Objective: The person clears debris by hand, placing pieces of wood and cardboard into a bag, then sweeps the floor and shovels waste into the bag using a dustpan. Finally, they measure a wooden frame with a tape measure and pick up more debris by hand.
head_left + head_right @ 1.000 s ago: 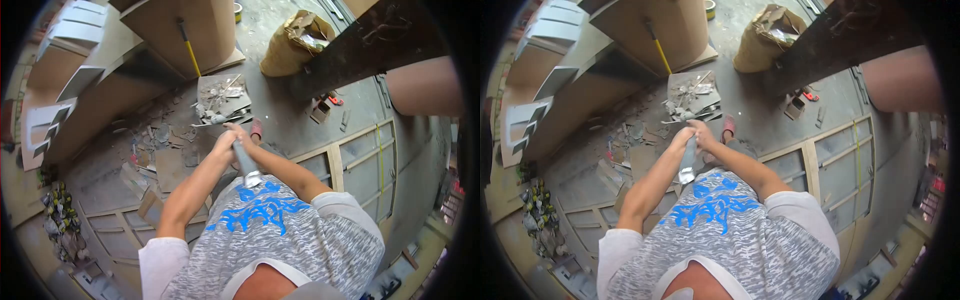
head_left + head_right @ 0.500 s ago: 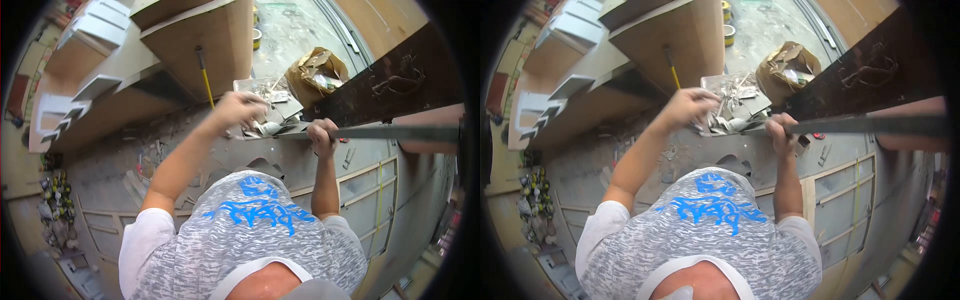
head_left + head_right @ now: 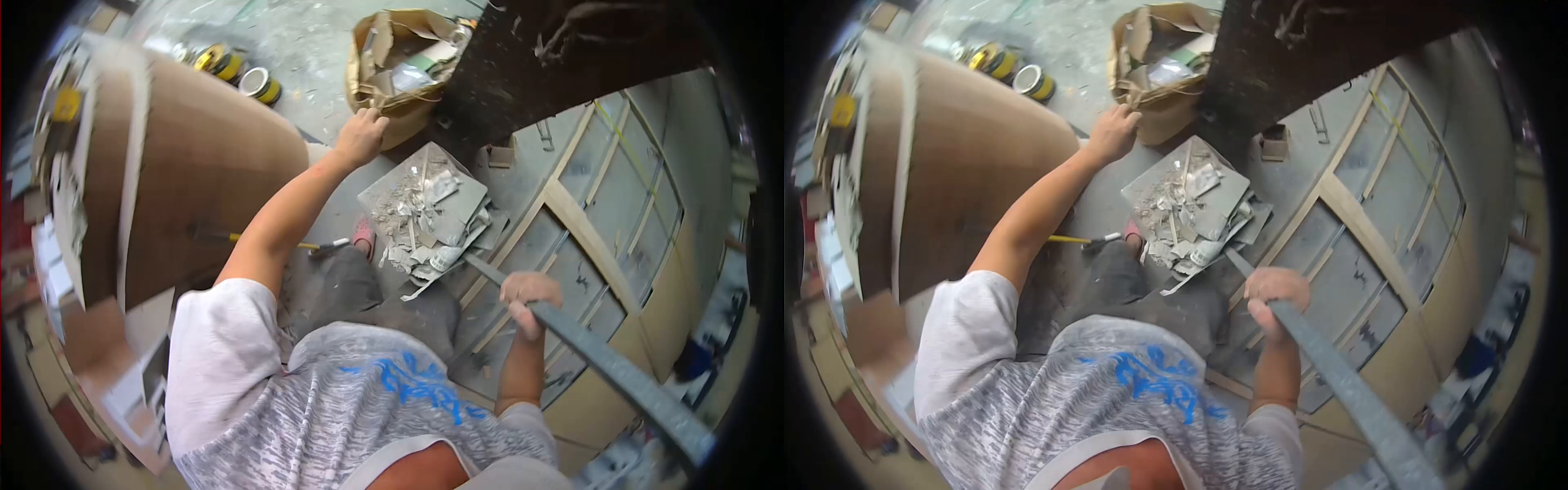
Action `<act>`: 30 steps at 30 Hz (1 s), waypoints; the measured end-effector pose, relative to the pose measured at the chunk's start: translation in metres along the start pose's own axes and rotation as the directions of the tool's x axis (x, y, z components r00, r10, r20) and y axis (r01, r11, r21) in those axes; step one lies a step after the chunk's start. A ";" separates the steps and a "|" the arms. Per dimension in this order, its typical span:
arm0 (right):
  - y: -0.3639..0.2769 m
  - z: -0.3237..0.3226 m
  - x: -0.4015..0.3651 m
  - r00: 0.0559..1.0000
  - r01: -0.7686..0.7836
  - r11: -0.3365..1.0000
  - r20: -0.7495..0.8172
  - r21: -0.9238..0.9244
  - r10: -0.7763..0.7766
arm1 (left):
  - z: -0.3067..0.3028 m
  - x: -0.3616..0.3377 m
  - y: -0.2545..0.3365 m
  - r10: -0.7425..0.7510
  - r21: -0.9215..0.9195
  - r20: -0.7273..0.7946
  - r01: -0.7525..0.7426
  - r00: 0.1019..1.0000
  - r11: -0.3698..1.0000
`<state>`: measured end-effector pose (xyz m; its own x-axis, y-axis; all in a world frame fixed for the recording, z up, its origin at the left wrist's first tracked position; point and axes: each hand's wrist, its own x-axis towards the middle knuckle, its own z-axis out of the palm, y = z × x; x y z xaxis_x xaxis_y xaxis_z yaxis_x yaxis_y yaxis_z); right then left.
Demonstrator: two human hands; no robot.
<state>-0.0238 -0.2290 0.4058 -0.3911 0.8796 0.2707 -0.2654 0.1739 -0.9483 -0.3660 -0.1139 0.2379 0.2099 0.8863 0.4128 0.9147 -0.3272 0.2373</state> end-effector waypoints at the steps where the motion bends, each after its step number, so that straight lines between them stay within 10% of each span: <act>1: 0.011 0.003 -0.011 0.997 -0.004 0.999 -0.080 -0.041 0.001 | 0.021 0.009 0.002 0.031 -0.026 0.012 -0.031 0.999 0.999; 4: 0.073 -0.014 -0.047 0.964 0.074 0.993 -0.247 -0.097 -0.096 | 0.079 0.021 0.027 0.036 -0.285 0.241 0.035 0.970 0.958; 7: 0.109 -0.017 -0.083 0.929 0.038 0.991 -0.361 -0.131 -0.084 | 0.127 -0.027 0.070 -0.073 -0.107 0.877 0.342 0.474 0.934; 9: 0.134 -0.020 -0.106 0.913 0.062 0.987 -0.392 -0.146 -0.115 | 0.140 -0.068 0.091 -0.049 -0.139 0.876 0.348 0.479 0.927; 11: 0.163 -0.024 -0.130 0.870 0.112 0.976 -0.457 -0.188 -0.187 | 0.176 -0.105 0.084 -0.061 -0.227 0.723 0.320 0.688 0.920; 14: 0.199 -0.024 -0.163 0.813 0.149 0.960 -0.524 -0.235 -0.255 | 0.222 -0.147 0.059 -0.136 -0.204 0.825 0.513 0.549 0.834; 20: 0.279 -0.040 -0.223 0.733 0.227 0.923 -0.569 -0.311 -0.372 | 0.306 -0.208 0.017 -0.103 0.045 0.971 0.254 0.217 0.966; 25: 0.339 -0.057 -0.277 0.619 0.323 0.835 -0.568 -0.446 -0.543 | 0.349 -0.221 -0.008 -0.026 0.034 0.984 -0.041 0.178 0.999; 30: 0.378 -0.063 -0.325 0.604 0.138 0.946 -0.732 -0.292 -0.314 | 0.330 -0.205 0.001 -0.045 -0.034 0.947 0.239 0.318 0.970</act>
<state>0.0584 -0.4214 -0.0512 0.4923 0.8012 0.3402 -0.0479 0.4151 -0.9085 -0.2943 -0.1873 -0.1370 0.3524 0.6068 -0.7124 0.9261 -0.1164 0.3590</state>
